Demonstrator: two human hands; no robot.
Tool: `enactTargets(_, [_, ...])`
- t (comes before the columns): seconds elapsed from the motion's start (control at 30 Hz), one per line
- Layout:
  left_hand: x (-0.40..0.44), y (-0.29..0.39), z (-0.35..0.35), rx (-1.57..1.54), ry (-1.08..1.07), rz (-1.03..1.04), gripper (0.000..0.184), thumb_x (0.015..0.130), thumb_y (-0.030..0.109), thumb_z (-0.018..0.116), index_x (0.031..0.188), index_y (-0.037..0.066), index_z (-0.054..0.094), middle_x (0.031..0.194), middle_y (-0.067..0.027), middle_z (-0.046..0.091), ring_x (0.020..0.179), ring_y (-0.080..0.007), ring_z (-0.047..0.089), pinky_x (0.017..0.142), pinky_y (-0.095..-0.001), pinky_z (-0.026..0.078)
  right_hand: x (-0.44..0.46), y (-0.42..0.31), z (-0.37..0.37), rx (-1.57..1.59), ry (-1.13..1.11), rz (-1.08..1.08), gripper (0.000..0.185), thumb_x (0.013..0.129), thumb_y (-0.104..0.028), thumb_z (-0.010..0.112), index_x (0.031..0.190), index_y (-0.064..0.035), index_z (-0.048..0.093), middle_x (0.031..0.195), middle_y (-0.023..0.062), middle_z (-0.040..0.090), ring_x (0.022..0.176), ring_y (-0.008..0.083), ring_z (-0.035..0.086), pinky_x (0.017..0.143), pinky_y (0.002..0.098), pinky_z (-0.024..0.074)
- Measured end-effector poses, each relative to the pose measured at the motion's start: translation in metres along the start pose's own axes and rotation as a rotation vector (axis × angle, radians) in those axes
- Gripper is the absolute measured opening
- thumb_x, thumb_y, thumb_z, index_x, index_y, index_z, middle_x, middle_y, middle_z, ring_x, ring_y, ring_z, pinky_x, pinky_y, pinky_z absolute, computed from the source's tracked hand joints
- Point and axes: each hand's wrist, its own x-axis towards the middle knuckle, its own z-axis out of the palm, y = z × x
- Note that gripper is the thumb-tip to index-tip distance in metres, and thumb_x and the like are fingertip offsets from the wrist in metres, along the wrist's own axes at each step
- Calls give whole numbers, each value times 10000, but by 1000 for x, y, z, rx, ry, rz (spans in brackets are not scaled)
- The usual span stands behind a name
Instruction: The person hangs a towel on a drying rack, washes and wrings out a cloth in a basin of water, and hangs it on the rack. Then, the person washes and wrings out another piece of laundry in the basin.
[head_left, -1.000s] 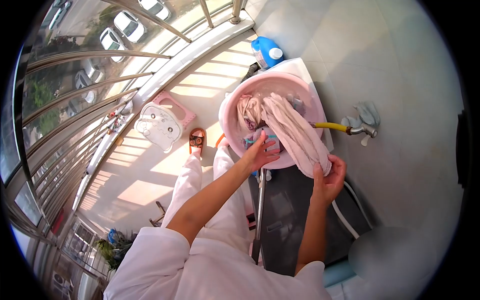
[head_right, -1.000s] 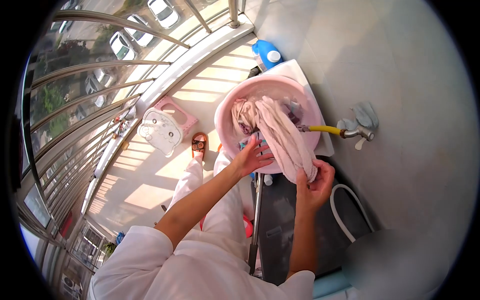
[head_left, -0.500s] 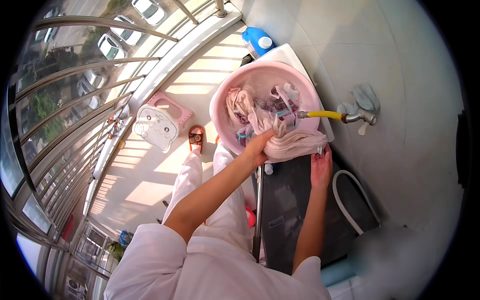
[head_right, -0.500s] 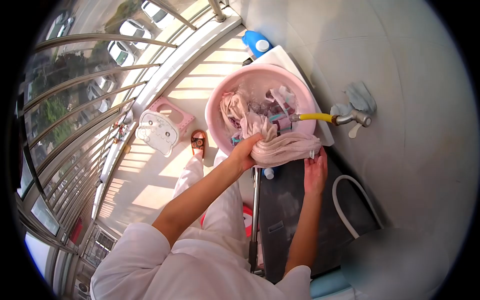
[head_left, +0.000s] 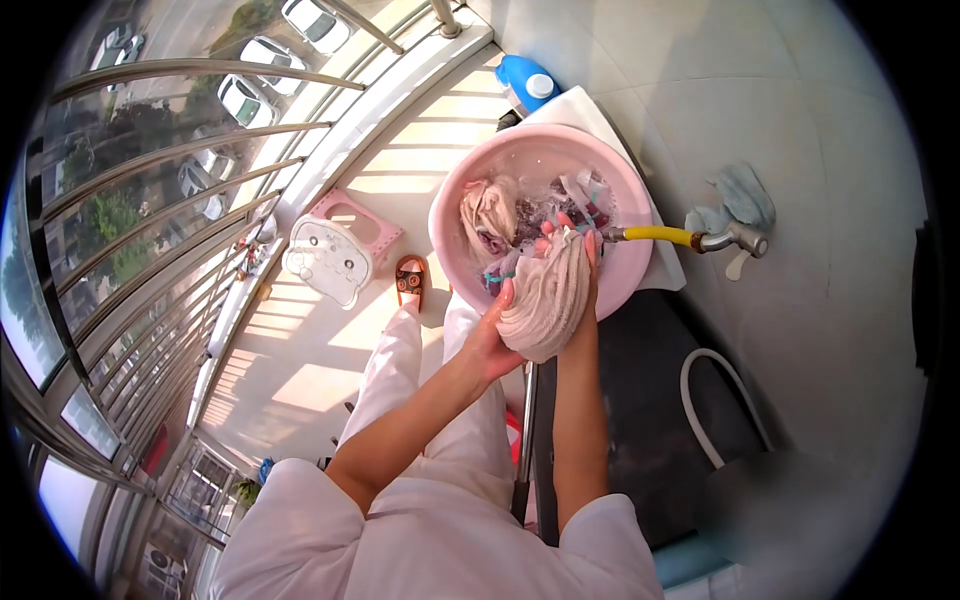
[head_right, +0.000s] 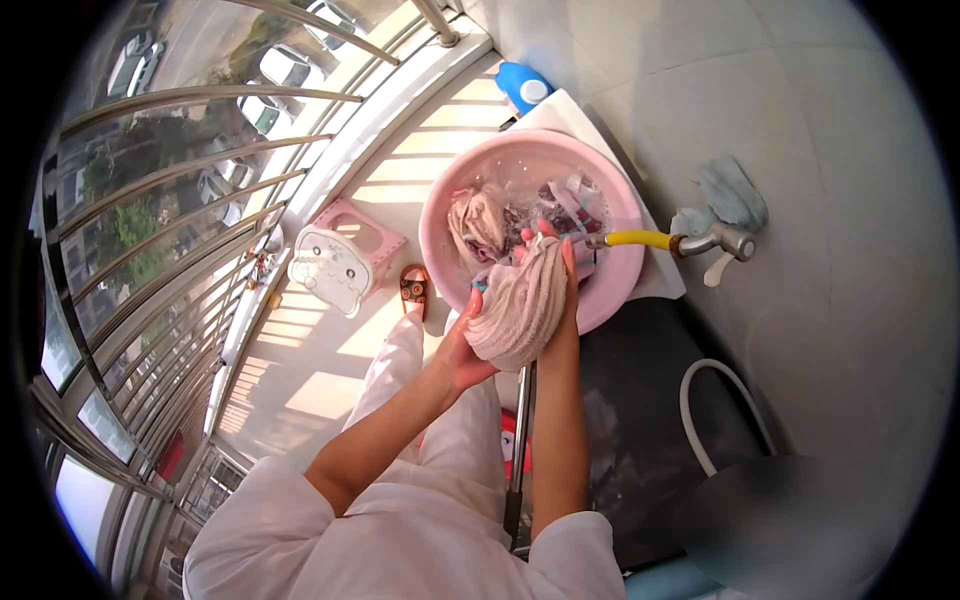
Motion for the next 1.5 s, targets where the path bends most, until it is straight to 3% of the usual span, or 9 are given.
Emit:
enactTargets(0.03, [-1,4,-4,151,50,-12,696,833,489,606,1367,105,378,1335,-62,479,1215,-228,467,1033,-411,354,-5,-9,43,-177,273,-12,392,903,-362,557,1184,-90,534,985,44,580,844,170,574,733,305,496])
enactTargets(0.13, [10,24,-7,519,137,-52,807,751,425,738,1364,62,361,1287,-87,509,1156,-196,514,980,-374,412,31,-31,4,-564,186,110,325,859,-238,624,1120,-56,560,937,53,608,795,180,595,702,305,504])
enactTargets(0.53, [94,46,-5,1930,629,248,728,579,328,785,1169,-10,524,973,-196,646,936,-332,624,830,-367,476,98,-20,11,-2052,471,1,534,697,-298,720,1107,8,567,979,117,636,877,246,616,772,330,480])
enactTargets(0.73, [44,82,9,1067,3,-128,731,674,269,790,1261,-16,459,1167,-131,583,1046,-227,579,917,-342,446,27,-41,46,-873,-12,-176,455,788,-310,673,1133,-40,548,1095,160,599,1043,274,574,883,394,452])
enactTargets(0.83, [26,78,24,890,-86,-387,805,700,230,801,1350,15,379,1241,-99,520,1116,-177,522,959,-322,417,-7,-37,86,-396,-62,65,417,788,-266,671,1099,-24,536,1034,151,596,981,271,584,893,418,453])
enactTargets(0.93, [25,79,8,781,-247,-435,802,710,226,798,1353,9,370,1233,-102,527,1117,-170,523,964,-321,415,-29,-50,106,-703,-192,-47,389,782,-252,665,1054,-3,540,994,141,598,930,263,590,875,405,464])
enactTargets(1.2, [-8,12,13,201,-232,45,784,825,584,552,1423,163,271,1387,-160,378,1258,-285,411,1023,-475,349,-102,-17,149,-1237,-345,-713,314,763,-221,688,915,-37,483,856,120,539,745,206,541,785,400,471])
enactTargets(1.37, [-16,2,64,285,-78,291,220,805,92,629,983,66,502,1111,-138,512,1117,-301,505,976,-430,402,-122,-4,143,-732,22,-867,276,861,-321,569,922,-74,462,833,68,501,812,191,514,873,410,431])
enactTargets(1.5, [-21,-11,88,1153,-220,947,227,663,10,637,880,65,598,1028,-104,570,964,-225,543,825,-367,447,-118,-11,108,-74,191,-539,257,920,-350,468,878,-97,474,847,32,488,888,173,500,914,375,409])
